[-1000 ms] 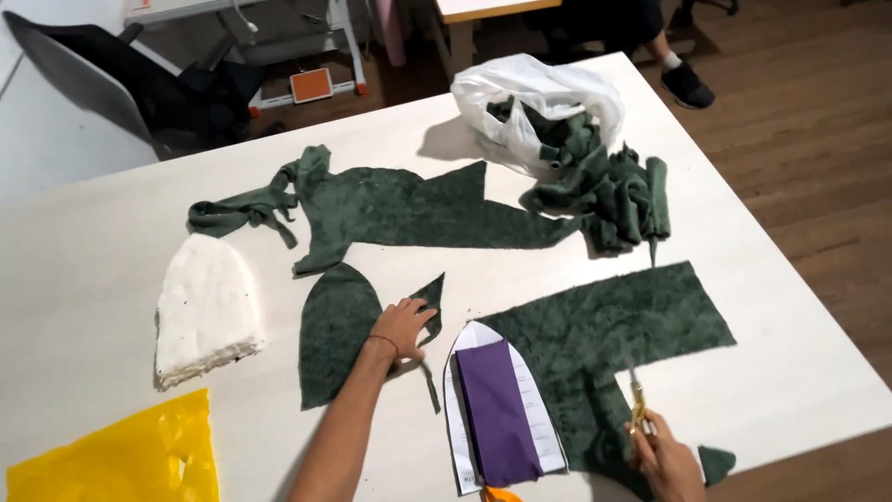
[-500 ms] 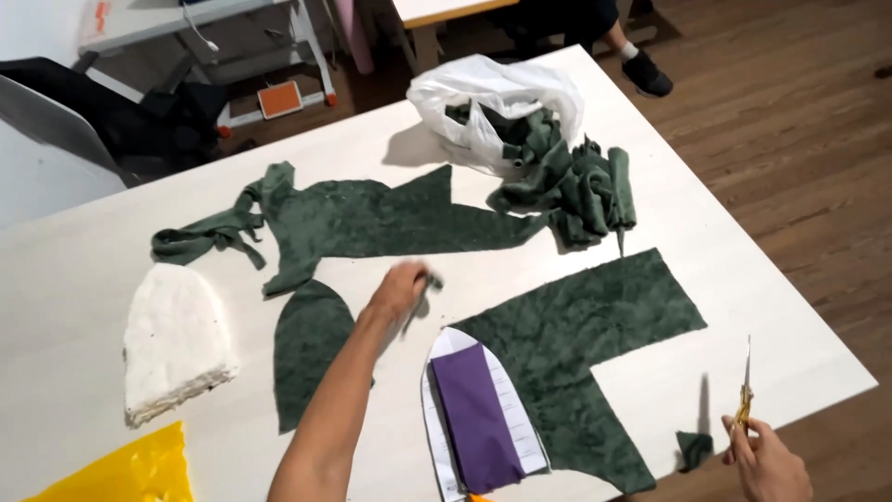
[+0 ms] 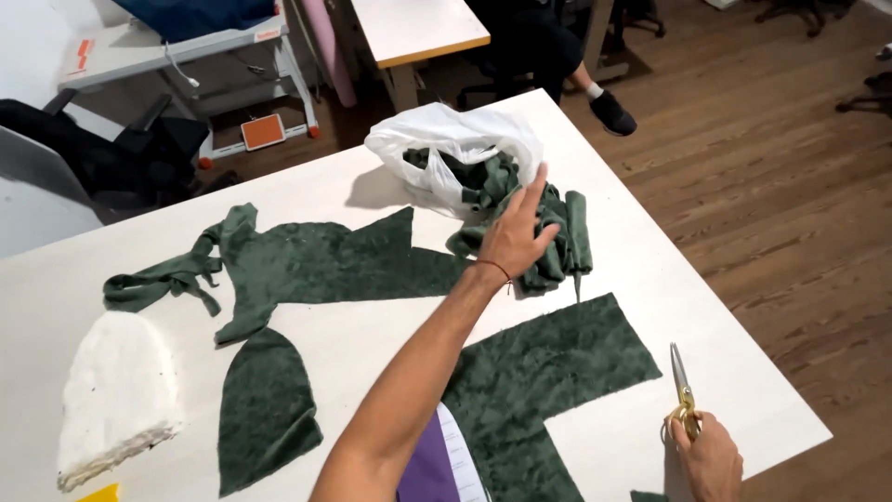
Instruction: Cutting fabric pieces following the outline of a paper template using scissors.
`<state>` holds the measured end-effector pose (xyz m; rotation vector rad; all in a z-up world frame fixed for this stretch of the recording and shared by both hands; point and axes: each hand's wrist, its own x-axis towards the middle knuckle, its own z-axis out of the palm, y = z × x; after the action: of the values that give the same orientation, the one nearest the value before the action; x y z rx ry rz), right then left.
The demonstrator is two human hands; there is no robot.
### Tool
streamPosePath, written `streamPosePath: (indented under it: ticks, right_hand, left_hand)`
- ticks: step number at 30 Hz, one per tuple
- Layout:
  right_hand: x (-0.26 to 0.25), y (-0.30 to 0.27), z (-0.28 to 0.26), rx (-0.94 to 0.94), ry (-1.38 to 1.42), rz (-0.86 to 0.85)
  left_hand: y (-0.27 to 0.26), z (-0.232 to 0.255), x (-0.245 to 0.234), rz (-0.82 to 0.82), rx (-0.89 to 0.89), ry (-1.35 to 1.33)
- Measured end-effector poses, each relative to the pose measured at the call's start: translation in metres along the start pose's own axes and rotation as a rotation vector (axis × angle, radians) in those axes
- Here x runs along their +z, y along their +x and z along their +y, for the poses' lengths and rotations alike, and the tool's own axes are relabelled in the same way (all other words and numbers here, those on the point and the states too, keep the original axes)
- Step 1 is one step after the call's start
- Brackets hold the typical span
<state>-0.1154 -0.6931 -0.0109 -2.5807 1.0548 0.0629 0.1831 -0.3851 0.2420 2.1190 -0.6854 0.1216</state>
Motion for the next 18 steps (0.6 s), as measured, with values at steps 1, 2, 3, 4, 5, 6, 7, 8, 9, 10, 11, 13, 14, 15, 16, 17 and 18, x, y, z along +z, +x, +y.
streamPosePath:
  ticks: [1,2,3,4,5,6,7,8,9,10,11,13,14,15,16,17,18]
  right_hand:
    - [-0.001,-0.003,-0.003,0.002,0.001,-0.006]
    - [-0.002,-0.007,-0.006,0.0,-0.01,-0.011]
    - [-0.005,-0.008,-0.01,-0.005,-0.02,-0.011]
    - [-0.009,-0.008,-0.014,-0.006,-0.019,-0.012]
    - [-0.015,-0.006,-0.019,0.03,-0.052,-0.102]
    - [-0.021,-0.004,-0.023,0.067,-0.085,-0.191]
    - [-0.044,-0.011,-0.038,0.067,-0.081,-0.187]
    - [-0.067,-0.019,-0.053,0.023,-0.002,-0.165]
    - [-0.09,-0.027,-0.07,-0.024,0.078,-0.142]
    - [-0.111,-0.028,-0.069,-0.028,0.083,-0.138]
    - [-0.129,-0.032,-0.067,-0.281,0.592,-0.029]
    - [-0.19,-0.061,-0.093,-0.533,1.106,0.112]
    - [-0.232,-0.092,-0.12,-0.546,1.123,0.106]
    - [-0.274,-0.129,-0.146,-0.562,1.137,0.098]
    - [-0.284,-0.139,-0.153,-0.578,1.149,0.09]
    - [-0.293,-0.155,-0.156,-0.579,1.157,0.072]
    - [-0.301,-0.171,-0.159,-0.579,1.165,0.054]
  left_hand:
    - [-0.004,0.014,-0.011,-0.004,-0.004,0.003]
    - [-0.008,0.028,-0.021,0.048,0.086,0.018]
    - [-0.011,0.042,-0.033,0.104,0.181,0.031]
    - [-0.024,0.054,-0.052,0.104,0.18,0.033]
    - [-0.035,0.067,-0.07,0.115,0.176,-0.062]
    - [-0.047,0.08,-0.089,0.125,0.171,-0.157]
    - [-0.065,0.082,-0.105,0.125,0.176,-0.156]
    - [-0.084,0.084,-0.121,0.271,0.308,-0.198]
    - [-0.104,0.087,-0.138,0.415,0.444,-0.24]
    - [-0.125,0.091,-0.153,0.418,0.451,-0.236]
    - [-0.147,0.094,-0.168,0.522,0.513,-0.333]
    - [-0.185,0.096,-0.191,0.621,0.589,-0.432]
    - [-0.201,0.093,-0.198,0.633,0.599,-0.566]
    - [-0.218,0.09,-0.204,0.645,0.605,-0.702]
    - [-0.232,0.09,-0.211,0.644,0.617,-0.705]
    - [-0.251,0.09,-0.217,0.689,0.451,-0.701]
    - [-0.271,0.089,-0.222,0.729,0.283,-0.693]
